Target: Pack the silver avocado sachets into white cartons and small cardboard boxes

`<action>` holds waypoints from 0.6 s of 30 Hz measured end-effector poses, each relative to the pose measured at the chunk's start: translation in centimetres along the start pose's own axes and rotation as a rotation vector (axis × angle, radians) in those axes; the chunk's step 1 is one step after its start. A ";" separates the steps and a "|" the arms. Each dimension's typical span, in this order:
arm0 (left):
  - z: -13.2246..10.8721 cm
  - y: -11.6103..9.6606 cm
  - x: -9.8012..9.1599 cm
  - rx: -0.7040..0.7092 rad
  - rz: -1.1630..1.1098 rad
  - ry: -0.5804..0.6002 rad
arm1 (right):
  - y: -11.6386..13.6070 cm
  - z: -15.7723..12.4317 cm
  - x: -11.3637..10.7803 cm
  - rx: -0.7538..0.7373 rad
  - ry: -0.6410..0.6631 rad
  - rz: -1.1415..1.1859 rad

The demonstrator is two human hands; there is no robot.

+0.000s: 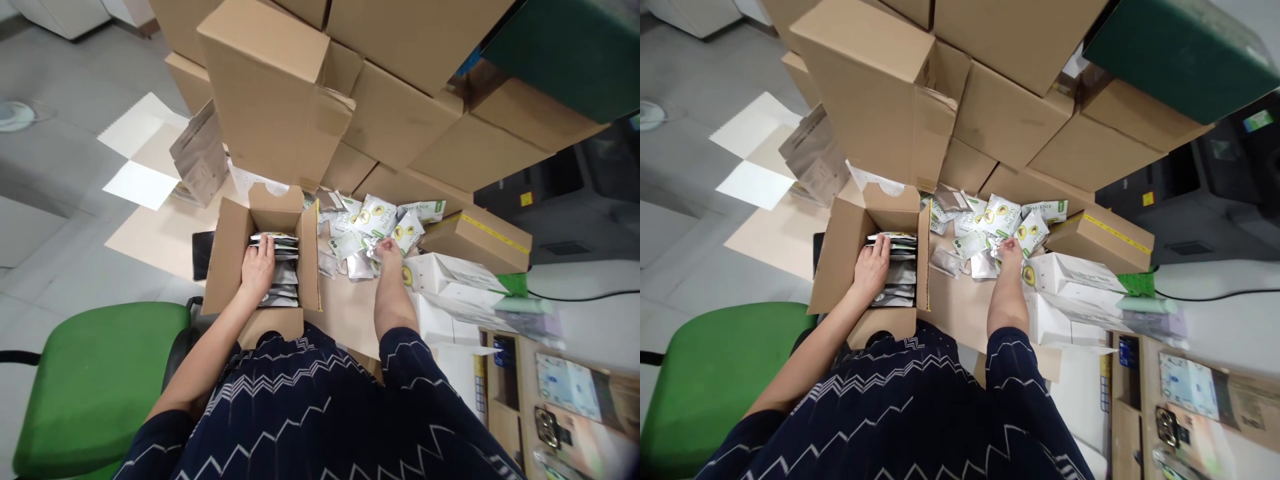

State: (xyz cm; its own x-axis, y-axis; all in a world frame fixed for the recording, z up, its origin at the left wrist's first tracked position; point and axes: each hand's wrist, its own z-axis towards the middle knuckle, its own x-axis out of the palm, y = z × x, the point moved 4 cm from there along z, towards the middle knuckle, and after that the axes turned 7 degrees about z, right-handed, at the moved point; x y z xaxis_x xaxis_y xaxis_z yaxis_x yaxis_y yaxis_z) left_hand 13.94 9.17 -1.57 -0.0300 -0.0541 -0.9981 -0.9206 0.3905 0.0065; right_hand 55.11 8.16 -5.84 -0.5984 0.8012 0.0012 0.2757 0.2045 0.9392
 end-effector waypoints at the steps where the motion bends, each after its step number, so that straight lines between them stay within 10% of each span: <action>1: 0.0 0.0 -0.1 0.001 0.000 0.002 | 0.3 -0.3 -0.1 0.009 -0.003 0.022; 10: -0.2 0.0 -0.3 0.012 0.011 -0.009 | 0.5 -7.9 0.5 -0.026 0.007 0.358; 18: -0.2 0.0 0.4 0.020 0.041 -0.044 | 10.1 -18.8 4.4 -0.365 0.429 -0.116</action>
State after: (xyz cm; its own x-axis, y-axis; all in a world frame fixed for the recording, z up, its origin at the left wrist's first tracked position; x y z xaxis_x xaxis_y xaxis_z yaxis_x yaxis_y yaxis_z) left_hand 13.82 8.93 -1.95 -0.0497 0.0027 -0.9988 -0.9110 0.4097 0.0465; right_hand 41.09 3.20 10.09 -0.8817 0.4700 -0.0415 -0.0423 0.0088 0.9991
